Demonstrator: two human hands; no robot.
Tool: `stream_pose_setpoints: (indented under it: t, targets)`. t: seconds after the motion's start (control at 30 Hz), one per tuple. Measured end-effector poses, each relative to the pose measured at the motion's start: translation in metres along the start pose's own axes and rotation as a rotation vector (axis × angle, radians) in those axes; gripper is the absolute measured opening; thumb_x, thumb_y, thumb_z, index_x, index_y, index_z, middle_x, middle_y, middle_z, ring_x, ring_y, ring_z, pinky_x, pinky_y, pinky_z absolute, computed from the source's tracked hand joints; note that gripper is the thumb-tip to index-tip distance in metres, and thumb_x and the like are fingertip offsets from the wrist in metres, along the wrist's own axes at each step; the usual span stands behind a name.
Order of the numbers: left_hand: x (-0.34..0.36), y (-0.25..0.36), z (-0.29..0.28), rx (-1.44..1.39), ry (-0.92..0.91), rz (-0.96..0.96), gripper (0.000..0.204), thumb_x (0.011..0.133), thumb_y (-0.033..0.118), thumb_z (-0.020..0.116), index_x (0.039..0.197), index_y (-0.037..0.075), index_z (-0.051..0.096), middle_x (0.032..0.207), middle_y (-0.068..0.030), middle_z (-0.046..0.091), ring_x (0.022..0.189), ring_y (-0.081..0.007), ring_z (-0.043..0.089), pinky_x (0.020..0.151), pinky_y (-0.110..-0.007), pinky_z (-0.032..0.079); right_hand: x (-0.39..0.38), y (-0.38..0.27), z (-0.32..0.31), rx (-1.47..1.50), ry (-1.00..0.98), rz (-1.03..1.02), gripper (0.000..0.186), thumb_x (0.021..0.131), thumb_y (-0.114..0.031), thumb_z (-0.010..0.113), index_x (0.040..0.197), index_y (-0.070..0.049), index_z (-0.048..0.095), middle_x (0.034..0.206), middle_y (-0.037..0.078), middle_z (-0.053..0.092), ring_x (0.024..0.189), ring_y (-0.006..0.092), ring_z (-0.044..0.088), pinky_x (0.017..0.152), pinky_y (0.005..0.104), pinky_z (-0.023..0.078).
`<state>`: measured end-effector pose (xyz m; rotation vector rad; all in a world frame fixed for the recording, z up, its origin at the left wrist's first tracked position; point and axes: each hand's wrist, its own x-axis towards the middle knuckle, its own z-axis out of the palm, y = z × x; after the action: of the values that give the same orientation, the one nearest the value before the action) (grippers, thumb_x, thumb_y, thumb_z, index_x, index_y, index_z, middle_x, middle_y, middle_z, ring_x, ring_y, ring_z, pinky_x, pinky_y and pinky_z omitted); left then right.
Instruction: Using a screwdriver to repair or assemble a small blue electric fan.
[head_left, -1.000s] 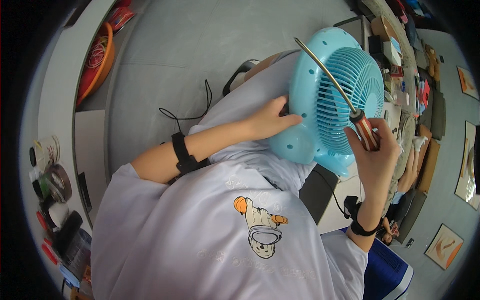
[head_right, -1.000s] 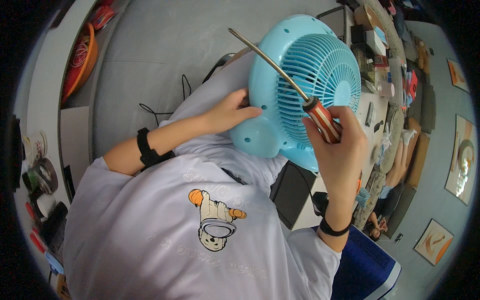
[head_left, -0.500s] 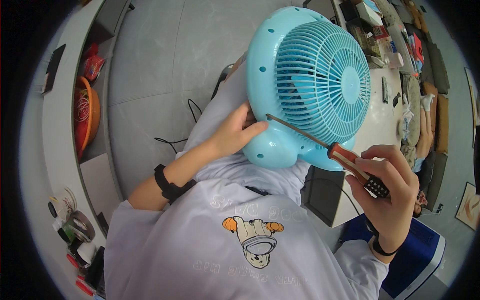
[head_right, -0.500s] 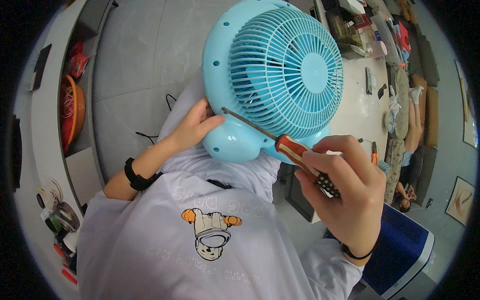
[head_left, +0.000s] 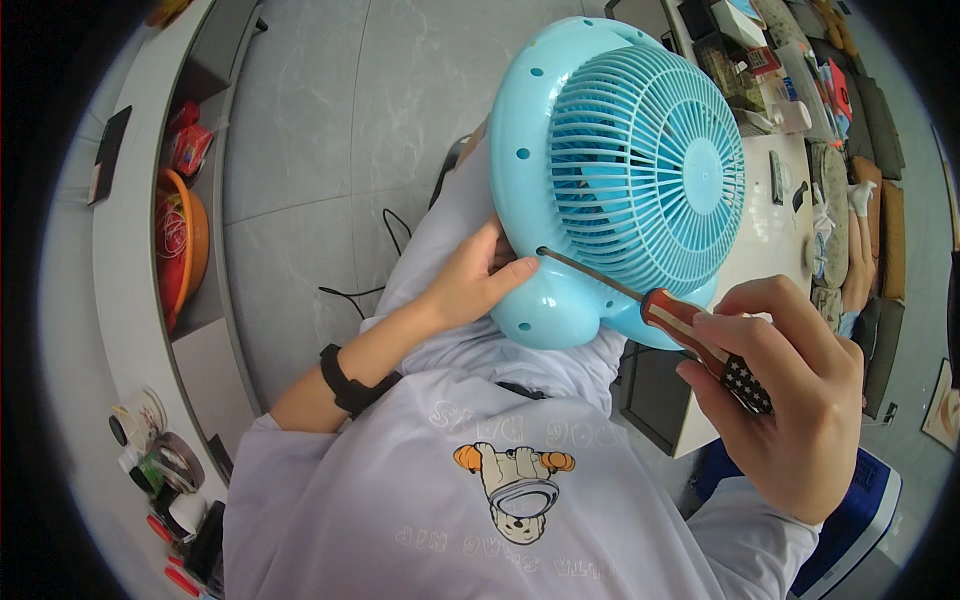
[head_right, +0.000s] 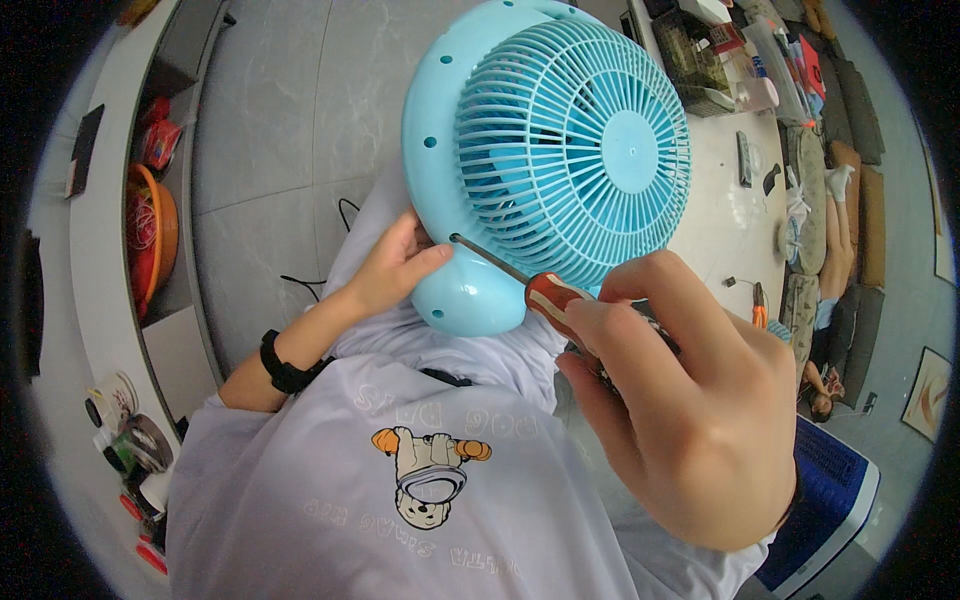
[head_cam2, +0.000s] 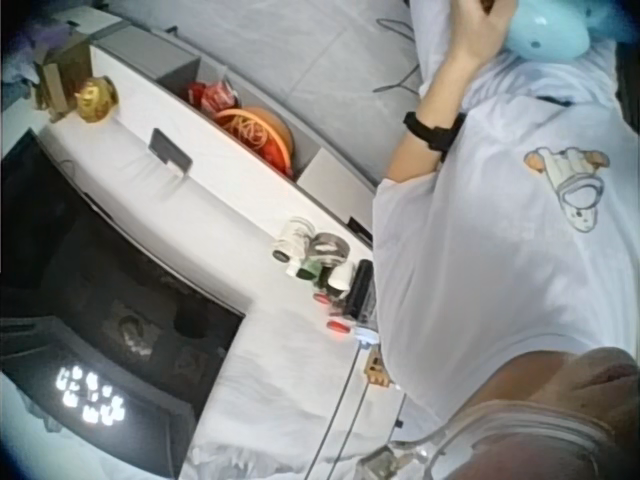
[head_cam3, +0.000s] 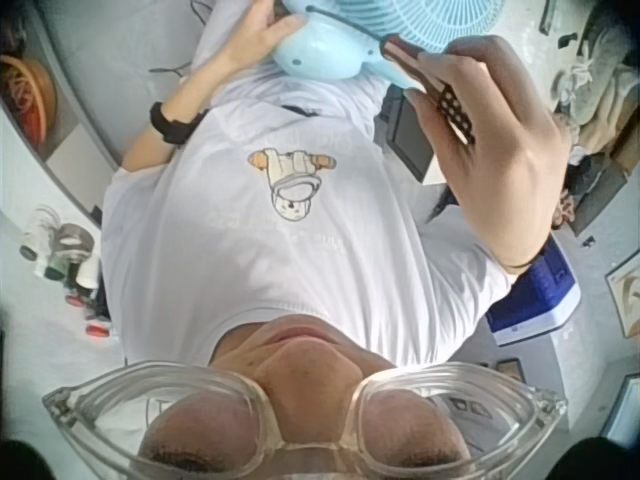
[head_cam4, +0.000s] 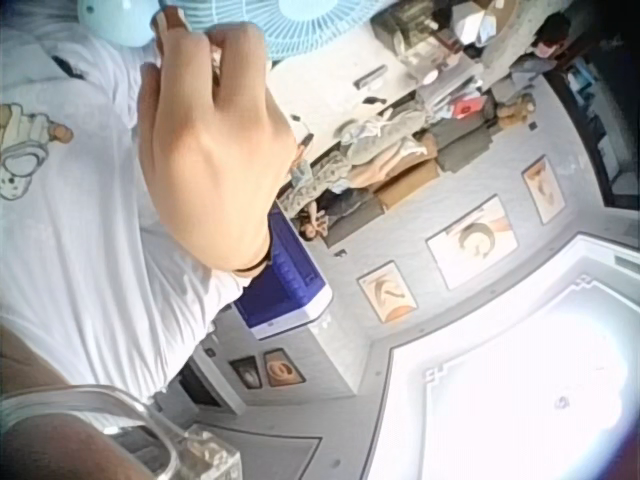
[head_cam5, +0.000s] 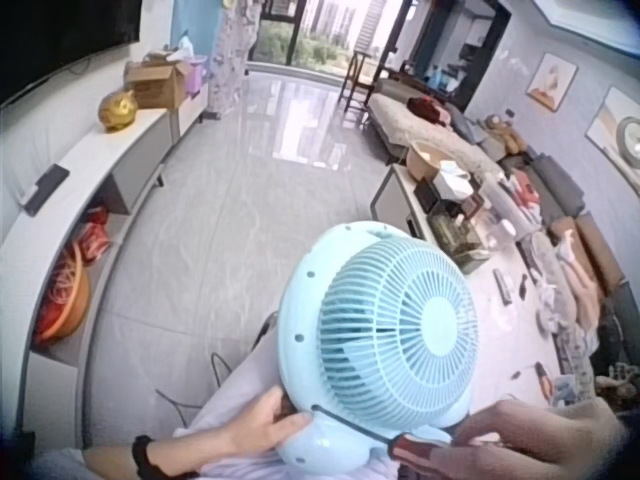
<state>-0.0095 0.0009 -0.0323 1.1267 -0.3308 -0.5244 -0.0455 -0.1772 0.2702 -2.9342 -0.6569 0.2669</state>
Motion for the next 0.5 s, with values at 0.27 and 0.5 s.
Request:
stream_pose_setpoints:
  t: [0.27,0.5]
  targets:
    - [0.001,0.0,0.0,-0.031,-0.008,-0.025,0.059,0.101,0.014,0.06,0.151,-0.004,0.034,0.138,-0.0185,0.058,0.126,-0.0256,0.061,0.109,-0.041,0.049,0.012,0.0,-0.004,0.065,-0.08,0.044,0.033,0.07,0.0,0.086,0.098,-0.001,0.069,0.094,0.012,0.066,0.068,0.0246,0.071,0.059,0.0328,0.054]
    - [0.002,0.001,0.001,-0.025,-0.012,-0.025,0.054,0.101,0.013,0.06,0.147,-0.004,0.038,0.138,-0.0173,0.058,0.125,-0.0247,0.06,0.108,-0.041,0.049,0.024,0.006,0.004,0.056,0.082,0.047,0.031,0.068,-0.003,0.086,0.088,0.0,0.063,0.092,0.012,0.061,0.072,0.025,0.065,0.063,0.0331,0.051]
